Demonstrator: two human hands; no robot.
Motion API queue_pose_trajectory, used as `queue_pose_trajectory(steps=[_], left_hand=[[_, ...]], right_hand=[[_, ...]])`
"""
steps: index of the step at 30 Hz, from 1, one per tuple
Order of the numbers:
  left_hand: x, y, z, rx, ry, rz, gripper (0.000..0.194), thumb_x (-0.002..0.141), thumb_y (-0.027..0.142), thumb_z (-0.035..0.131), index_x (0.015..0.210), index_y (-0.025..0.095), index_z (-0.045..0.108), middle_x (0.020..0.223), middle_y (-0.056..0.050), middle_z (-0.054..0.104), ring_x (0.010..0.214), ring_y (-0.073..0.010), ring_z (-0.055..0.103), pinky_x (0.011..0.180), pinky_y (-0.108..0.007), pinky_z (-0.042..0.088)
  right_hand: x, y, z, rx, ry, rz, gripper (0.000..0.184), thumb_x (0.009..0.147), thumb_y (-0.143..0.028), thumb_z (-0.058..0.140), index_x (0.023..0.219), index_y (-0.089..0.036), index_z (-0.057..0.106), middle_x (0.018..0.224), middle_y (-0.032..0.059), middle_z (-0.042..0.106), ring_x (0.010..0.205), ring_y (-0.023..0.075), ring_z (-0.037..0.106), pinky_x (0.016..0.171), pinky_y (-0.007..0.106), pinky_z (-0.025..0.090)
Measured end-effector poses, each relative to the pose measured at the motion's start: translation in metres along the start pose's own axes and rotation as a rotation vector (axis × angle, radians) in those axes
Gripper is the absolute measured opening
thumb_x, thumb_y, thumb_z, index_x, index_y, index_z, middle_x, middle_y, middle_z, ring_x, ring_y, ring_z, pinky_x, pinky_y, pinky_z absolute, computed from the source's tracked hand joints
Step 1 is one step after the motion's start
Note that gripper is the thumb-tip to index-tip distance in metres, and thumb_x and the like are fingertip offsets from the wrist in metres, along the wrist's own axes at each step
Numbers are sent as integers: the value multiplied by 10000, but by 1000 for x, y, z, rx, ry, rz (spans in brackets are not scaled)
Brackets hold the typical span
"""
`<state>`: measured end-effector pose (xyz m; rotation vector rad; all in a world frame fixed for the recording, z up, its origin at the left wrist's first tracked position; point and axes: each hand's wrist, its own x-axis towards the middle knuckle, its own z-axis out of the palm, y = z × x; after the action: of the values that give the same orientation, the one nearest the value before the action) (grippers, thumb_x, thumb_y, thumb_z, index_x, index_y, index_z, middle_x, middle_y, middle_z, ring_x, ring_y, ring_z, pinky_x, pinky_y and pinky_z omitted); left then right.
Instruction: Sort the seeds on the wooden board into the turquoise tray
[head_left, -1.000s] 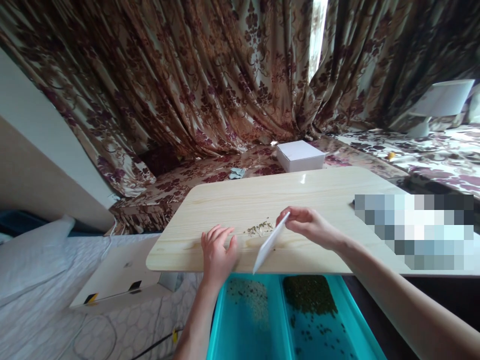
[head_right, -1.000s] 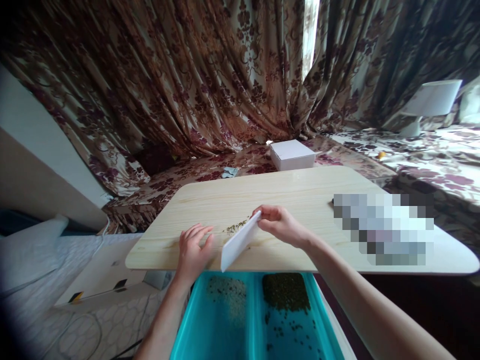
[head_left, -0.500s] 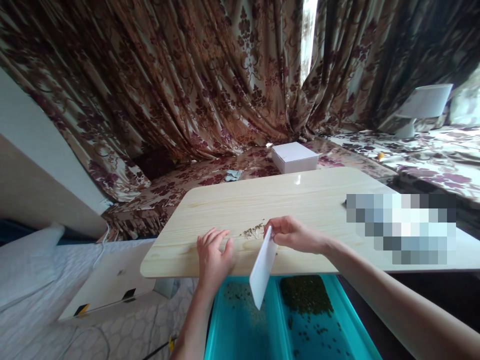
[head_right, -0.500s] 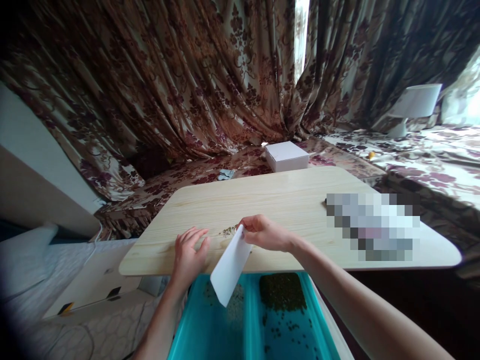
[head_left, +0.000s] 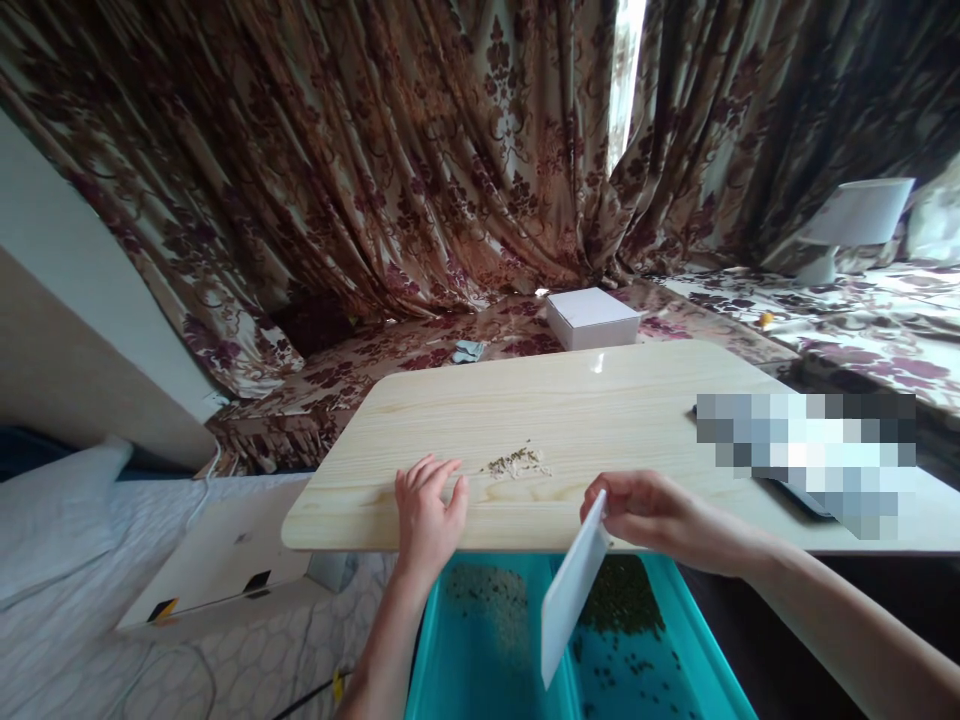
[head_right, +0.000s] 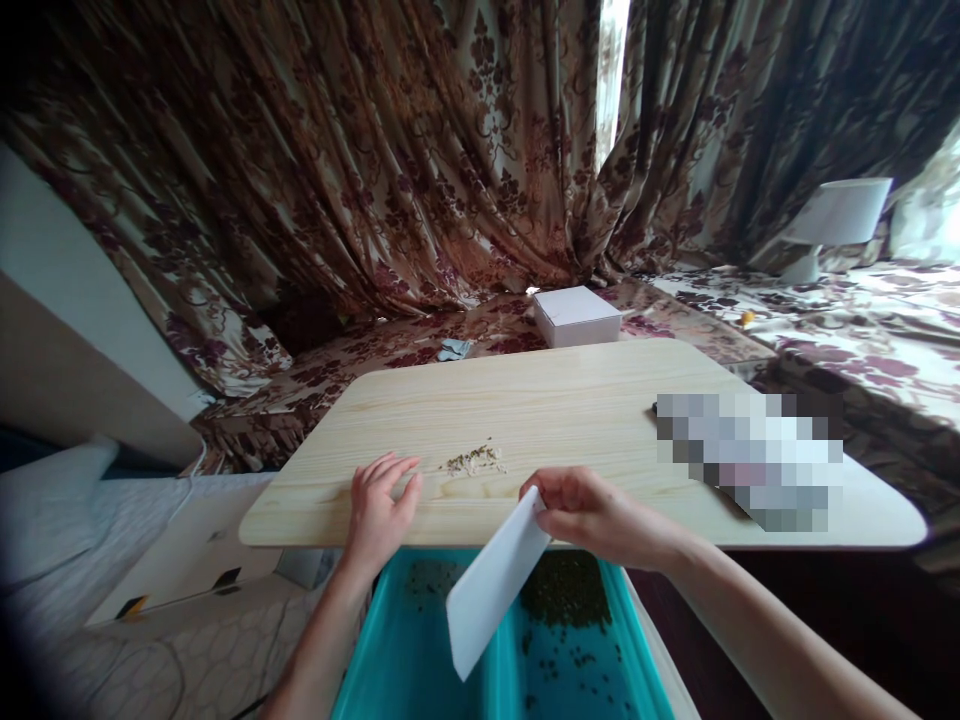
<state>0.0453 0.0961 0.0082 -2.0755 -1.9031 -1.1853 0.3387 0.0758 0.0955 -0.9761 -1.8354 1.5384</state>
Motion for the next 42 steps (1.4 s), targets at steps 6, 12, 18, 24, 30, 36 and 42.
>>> queue_pose_trajectory(steps=[6, 12, 18, 24, 30, 36, 42], left_hand=[[1, 1, 0, -5, 7, -4, 237, 927, 264, 559, 1039, 238, 766, 1118, -87, 785, 1209, -320, 635, 1149, -564, 322], [0, 2, 1, -13, 14, -13, 234, 920, 256, 568, 1039, 231, 768, 1124, -96, 782, 1215, -332, 627, 1154, -590, 305], [0, 2, 0, -25, 13, -9, 231, 925, 265, 570, 1036, 223, 768, 1125, -101, 779, 1223, -336, 621, 1156, -603, 302], [0, 2, -1, -27, 14, -12, 220, 925, 270, 577, 1029, 231, 767, 1133, -100, 778, 1230, -326, 617, 1159, -582, 307], [0, 2, -1, -28, 17, -13, 220, 916, 264, 582, 1024, 228, 770, 1125, -104, 778, 1222, -332, 621, 1155, -595, 307], [-1, 2, -1, -31, 10, -9, 225, 916, 271, 585, 1036, 226, 770, 1117, -102, 778, 1223, -331, 620, 1156, -597, 308], [0, 1, -1, -34, -1, -12, 230, 920, 275, 578, 1044, 233, 766, 1120, -96, 779, 1230, -328, 614, 1160, -590, 301]], right_hand=[[-5, 0, -18, -77, 344, -63, 530, 680, -716, 765, 830, -208, 741, 815, 59, 759, 795, 234, 696, 734, 342, 571], [20, 16, -46, -98, 677, -131, 581, 568, -797, 781, 785, -262, 719, 780, 56, 769, 819, 270, 724, 792, 405, 601], [34, 26, -49, -142, 687, -151, 537, 566, -766, 801, 715, -262, 690, 752, 64, 764, 799, 278, 728, 761, 404, 609], [35, 27, -48, -183, 668, -173, 503, 605, -746, 782, 704, -265, 673, 755, 63, 760, 783, 271, 725, 729, 387, 604], [34, 31, -50, -220, 654, -176, 485, 654, -721, 758, 746, -250, 683, 738, 57, 745, 799, 271, 724, 743, 394, 602], [33, 33, -51, -253, 643, -181, 452, 704, -703, 723, 737, -256, 665, 752, 49, 743, 787, 256, 720, 741, 381, 598], [31, 24, -50, -269, 618, -187, 461, 706, -701, 730, 764, -249, 659, 768, 62, 754, 800, 262, 728, 728, 357, 594]])
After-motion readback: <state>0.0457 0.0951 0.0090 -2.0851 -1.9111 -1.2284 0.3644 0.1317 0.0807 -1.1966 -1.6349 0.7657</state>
